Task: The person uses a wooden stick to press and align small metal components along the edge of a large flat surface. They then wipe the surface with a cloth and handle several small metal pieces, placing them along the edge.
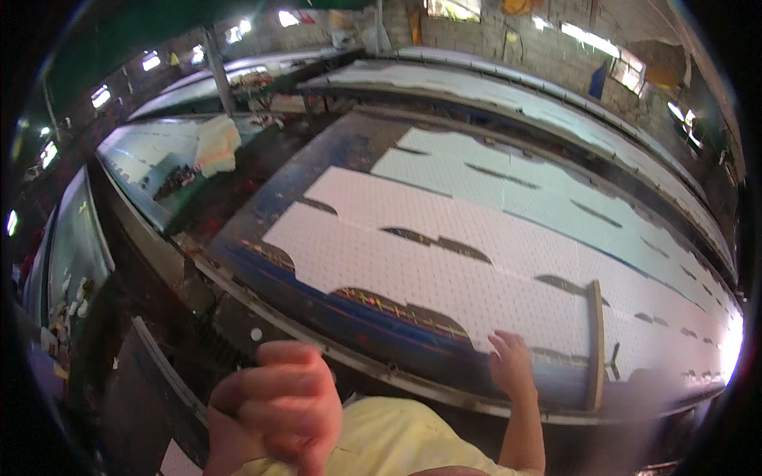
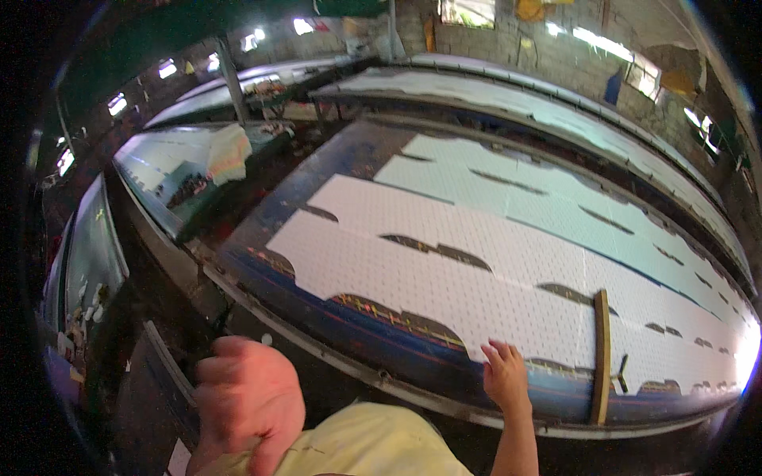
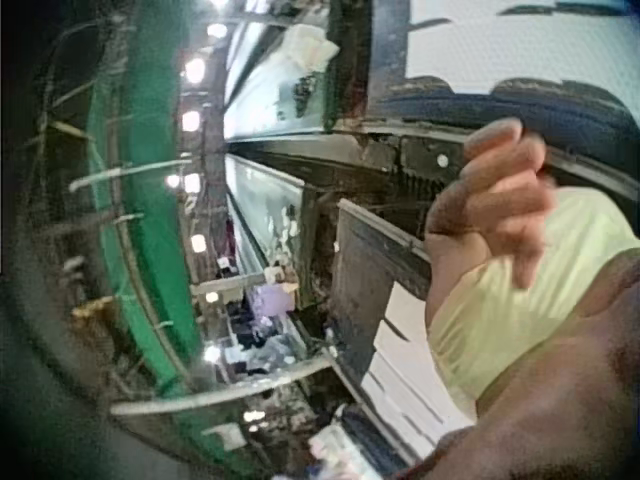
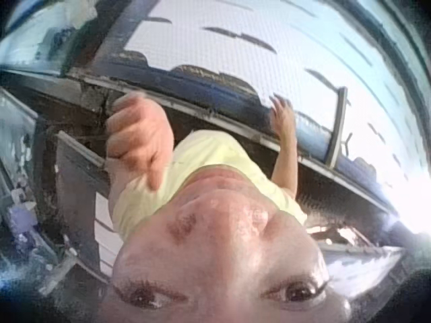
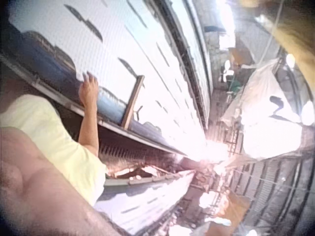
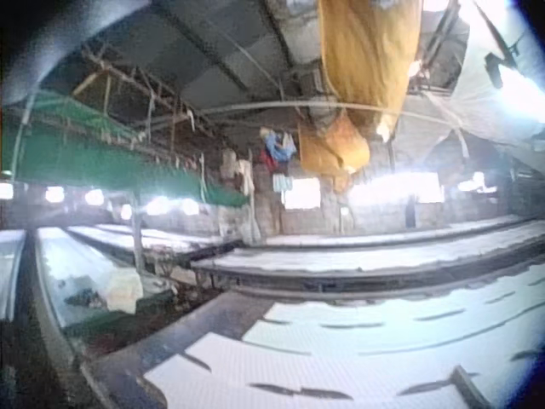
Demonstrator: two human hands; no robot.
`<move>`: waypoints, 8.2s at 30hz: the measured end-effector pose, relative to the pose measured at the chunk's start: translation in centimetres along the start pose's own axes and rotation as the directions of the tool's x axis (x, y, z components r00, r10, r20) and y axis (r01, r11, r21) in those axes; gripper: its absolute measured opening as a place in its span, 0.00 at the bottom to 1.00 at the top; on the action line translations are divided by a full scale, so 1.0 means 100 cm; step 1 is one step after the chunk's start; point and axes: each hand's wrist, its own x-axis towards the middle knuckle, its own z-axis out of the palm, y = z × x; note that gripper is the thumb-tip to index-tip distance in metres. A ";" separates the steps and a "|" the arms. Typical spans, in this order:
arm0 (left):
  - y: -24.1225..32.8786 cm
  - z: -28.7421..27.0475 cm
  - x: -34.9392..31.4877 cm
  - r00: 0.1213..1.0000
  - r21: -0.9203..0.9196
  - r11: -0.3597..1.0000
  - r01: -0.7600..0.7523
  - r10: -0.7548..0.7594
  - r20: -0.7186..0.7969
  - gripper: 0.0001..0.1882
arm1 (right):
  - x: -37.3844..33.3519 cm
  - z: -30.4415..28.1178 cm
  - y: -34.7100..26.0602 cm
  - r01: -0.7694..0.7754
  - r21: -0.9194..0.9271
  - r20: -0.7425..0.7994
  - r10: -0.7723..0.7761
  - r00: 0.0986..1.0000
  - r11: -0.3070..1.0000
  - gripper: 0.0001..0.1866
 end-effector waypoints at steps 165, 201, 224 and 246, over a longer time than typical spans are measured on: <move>-1.712 -0.880 -0.177 0.254 0.671 0.232 0.704 -0.965 0.067 0.19 | 2.143 0.389 0.067 0.646 0.687 -0.726 0.338 0.598 0.333 0.33; -1.975 -0.773 -0.051 0.817 0.382 0.824 0.419 -0.526 0.238 0.09 | 1.959 0.510 0.078 0.930 0.012 -0.959 -0.260 0.114 0.367 0.25; -1.886 -0.652 -0.022 0.491 -0.535 -0.496 0.684 -0.229 0.840 0.42 | 1.926 0.628 0.076 0.790 0.612 -0.791 0.006 0.612 0.034 0.33; -1.897 -0.761 -0.061 0.465 -0.007 0.700 0.714 -0.467 0.752 0.14 | 1.946 0.733 0.123 0.533 0.844 -0.513 0.368 0.776 0.053 0.40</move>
